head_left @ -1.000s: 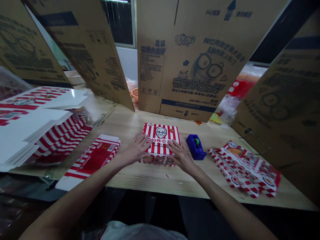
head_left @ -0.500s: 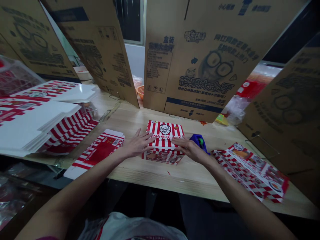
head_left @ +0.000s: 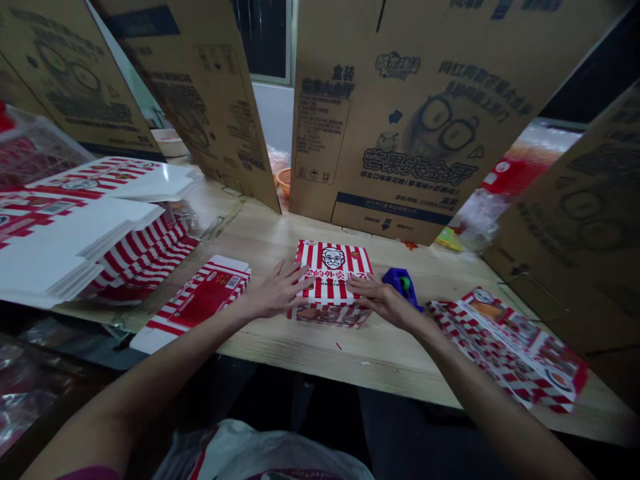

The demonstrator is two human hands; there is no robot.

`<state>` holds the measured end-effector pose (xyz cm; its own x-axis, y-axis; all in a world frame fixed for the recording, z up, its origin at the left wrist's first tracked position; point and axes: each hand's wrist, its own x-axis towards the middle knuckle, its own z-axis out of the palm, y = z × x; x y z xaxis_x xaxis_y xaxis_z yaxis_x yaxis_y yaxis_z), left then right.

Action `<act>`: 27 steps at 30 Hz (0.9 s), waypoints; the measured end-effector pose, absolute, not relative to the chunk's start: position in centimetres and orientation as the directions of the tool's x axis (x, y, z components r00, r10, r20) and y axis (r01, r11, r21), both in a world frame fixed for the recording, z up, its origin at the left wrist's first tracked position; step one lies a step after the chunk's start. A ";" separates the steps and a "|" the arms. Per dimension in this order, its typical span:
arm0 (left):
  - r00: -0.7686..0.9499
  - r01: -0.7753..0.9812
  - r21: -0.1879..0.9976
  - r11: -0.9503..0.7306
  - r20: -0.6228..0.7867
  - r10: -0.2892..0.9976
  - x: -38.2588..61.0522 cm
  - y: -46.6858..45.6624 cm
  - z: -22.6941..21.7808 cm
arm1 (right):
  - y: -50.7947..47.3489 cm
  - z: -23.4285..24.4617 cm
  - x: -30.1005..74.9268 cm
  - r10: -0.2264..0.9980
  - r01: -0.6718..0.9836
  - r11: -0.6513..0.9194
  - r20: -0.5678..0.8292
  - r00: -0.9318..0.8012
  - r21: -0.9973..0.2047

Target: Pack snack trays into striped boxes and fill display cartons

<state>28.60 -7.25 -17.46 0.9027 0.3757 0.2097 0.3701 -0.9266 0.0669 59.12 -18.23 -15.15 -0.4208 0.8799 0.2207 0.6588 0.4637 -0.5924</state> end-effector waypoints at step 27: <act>0.896 0.424 -0.195 -0.884 0.230 0.379 31.6 -10.7 -17.1 | -20.1 -18.5 56.1 0.788 0.687 0.565 0.546 -0.284 -0.458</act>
<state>31.61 -10.71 -17.13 0.8962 0.3793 0.2300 0.4243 -0.8842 -0.1953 56.10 -20.12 -18.47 -0.2837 0.7880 0.5464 0.6867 0.5647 -0.4578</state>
